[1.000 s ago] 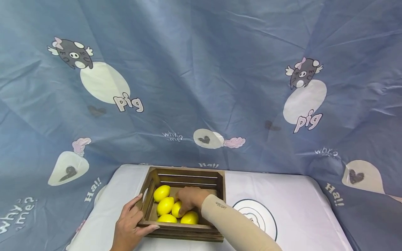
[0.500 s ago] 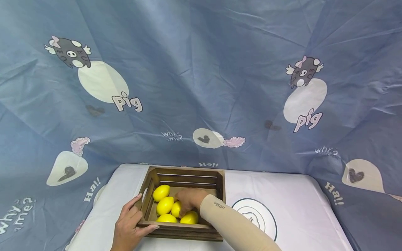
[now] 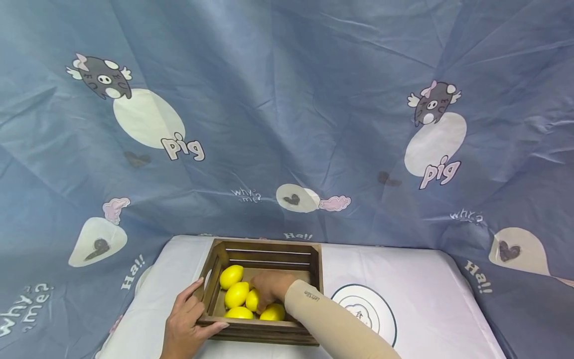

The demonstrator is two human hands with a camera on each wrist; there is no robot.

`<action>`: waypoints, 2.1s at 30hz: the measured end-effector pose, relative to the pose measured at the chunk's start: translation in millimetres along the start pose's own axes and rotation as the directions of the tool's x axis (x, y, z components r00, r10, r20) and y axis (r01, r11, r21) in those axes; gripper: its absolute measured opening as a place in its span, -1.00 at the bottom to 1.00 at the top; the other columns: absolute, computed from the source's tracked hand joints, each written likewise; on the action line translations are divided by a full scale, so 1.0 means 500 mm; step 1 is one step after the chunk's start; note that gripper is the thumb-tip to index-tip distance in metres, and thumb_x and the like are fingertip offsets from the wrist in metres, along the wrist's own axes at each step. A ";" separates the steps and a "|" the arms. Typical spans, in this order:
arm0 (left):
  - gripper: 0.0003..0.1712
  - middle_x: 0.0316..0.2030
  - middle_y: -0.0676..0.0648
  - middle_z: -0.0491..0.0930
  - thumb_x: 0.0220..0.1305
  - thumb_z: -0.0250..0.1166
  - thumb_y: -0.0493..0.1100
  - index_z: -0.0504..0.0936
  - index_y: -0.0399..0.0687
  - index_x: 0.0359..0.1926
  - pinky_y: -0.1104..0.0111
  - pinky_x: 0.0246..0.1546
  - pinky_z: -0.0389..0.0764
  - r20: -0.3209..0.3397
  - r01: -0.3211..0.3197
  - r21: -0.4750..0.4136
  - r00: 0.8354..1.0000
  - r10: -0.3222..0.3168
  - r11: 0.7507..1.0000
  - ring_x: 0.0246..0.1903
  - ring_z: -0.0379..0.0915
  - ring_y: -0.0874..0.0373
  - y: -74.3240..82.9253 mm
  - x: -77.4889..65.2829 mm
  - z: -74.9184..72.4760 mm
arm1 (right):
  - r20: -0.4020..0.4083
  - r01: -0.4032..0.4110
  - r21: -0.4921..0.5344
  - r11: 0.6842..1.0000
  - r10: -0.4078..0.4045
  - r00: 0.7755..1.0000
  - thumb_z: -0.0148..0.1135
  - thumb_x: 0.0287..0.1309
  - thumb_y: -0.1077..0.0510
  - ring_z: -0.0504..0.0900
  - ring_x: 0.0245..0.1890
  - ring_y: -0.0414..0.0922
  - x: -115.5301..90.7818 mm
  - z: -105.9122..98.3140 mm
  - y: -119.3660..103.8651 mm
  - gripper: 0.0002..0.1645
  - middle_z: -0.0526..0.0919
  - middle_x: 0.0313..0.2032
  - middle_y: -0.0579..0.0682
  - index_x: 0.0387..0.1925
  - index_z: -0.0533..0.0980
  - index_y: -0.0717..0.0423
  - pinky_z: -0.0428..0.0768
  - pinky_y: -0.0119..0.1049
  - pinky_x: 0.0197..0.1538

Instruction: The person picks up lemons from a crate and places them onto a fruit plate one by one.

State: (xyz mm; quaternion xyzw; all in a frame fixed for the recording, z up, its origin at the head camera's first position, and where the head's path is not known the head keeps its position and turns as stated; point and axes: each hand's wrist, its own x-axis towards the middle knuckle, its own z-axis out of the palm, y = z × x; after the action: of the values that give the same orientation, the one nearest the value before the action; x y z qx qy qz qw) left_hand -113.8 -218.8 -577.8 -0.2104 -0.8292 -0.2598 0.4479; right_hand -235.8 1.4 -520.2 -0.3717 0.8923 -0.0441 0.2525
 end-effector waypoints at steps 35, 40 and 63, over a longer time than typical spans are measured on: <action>-0.26 -0.57 0.13 0.24 0.12 0.39 0.52 0.27 0.09 -0.60 0.43 0.43 0.41 -0.012 0.005 -0.004 1.000 -0.005 1.000 0.14 0.57 -0.24 -0.005 -0.009 0.004 | -0.018 -0.021 -0.058 0.998 0.020 1.000 0.71 -0.05 -0.07 0.55 -0.26 -0.31 0.004 0.007 -0.010 -0.26 0.64 -0.24 -0.25 0.19 0.61 -0.09 0.65 -0.43 -0.06; -0.25 -0.57 0.11 0.28 0.11 0.39 0.53 0.27 0.10 -0.61 0.46 0.43 0.40 -0.018 0.002 -0.004 1.000 -0.002 1.000 0.14 0.57 -0.24 -0.006 -0.009 0.003 | -0.021 -0.028 -0.051 0.998 0.027 0.999 0.72 -0.07 -0.05 0.53 -0.30 -0.30 0.004 0.007 -0.013 -0.28 0.62 -0.27 -0.25 0.16 0.62 -0.09 0.65 -0.43 -0.11; -0.26 -0.56 0.09 0.29 0.10 0.44 0.49 0.27 0.08 -0.60 0.44 0.41 0.44 -0.040 -0.036 -0.027 0.999 0.035 0.999 0.13 0.58 -0.25 -0.003 -0.002 0.008 | -0.068 -0.066 -0.137 0.988 0.057 0.996 0.74 -0.15 -0.13 0.48 -0.34 -0.24 0.013 0.023 -0.015 -0.32 0.58 -0.28 -0.22 0.06 0.65 -0.17 0.61 -0.37 -0.21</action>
State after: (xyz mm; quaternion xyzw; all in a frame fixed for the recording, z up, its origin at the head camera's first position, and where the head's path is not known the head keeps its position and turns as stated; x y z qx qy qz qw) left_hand -116.6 -217.4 -581.1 -0.2259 -0.8126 -0.2673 0.4659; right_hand -229.0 -7.2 -530.9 -0.3588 0.9120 0.0140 0.1984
